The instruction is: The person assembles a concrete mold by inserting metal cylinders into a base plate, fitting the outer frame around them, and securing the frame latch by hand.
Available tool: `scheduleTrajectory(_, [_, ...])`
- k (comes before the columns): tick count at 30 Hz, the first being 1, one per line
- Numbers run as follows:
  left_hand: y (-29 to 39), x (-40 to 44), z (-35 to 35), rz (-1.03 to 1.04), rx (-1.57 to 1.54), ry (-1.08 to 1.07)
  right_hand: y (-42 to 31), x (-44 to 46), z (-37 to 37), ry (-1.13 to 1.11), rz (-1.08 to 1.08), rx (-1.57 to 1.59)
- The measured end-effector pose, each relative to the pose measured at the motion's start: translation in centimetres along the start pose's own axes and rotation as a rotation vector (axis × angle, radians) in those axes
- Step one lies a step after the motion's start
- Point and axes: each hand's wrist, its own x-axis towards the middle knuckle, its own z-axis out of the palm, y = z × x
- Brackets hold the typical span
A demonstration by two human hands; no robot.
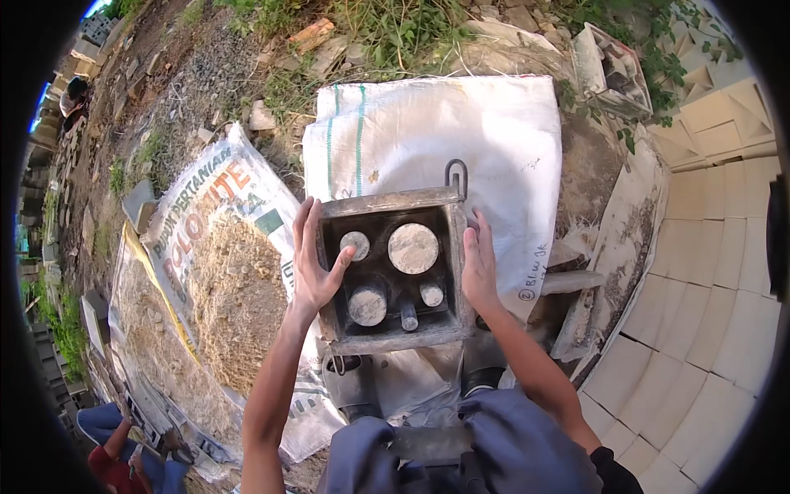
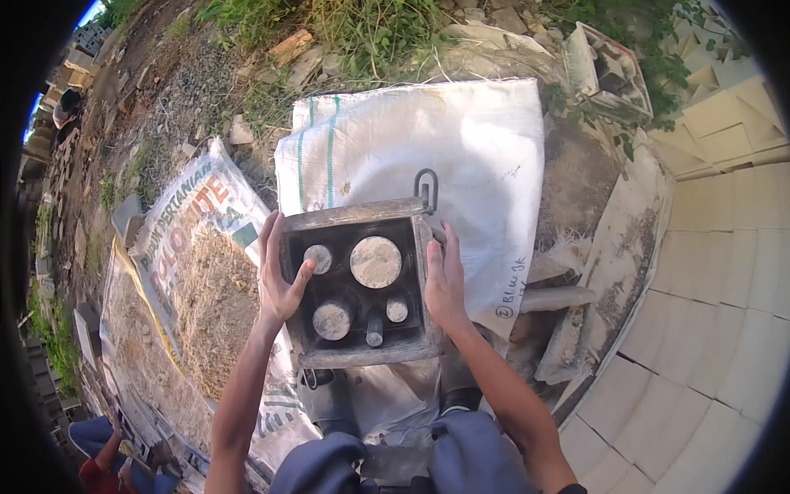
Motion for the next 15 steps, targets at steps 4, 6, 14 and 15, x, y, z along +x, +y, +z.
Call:
scheduleTrajectory(4, [0.9,0.2,-0.1,-0.029,0.071,-0.048,0.2,1.9,0.7,0.112,0.16,0.163])
scheduleTrajectory(6, [1.5,0.2,-0.1,-0.062,0.08,-0.09,0.3,2.2,0.5,0.026,0.165,0.147])
scheduleTrajectory(14, [2.7,1.3,0.7,0.067,0.521,-0.095,3.0,2.4,1.0,0.029,0.065,0.378])
scheduleTrajectory(15, [3.0,1.7,1.0,0.099,0.562,-0.133,3.0,2.4,0.8,0.021,0.081,0.437])
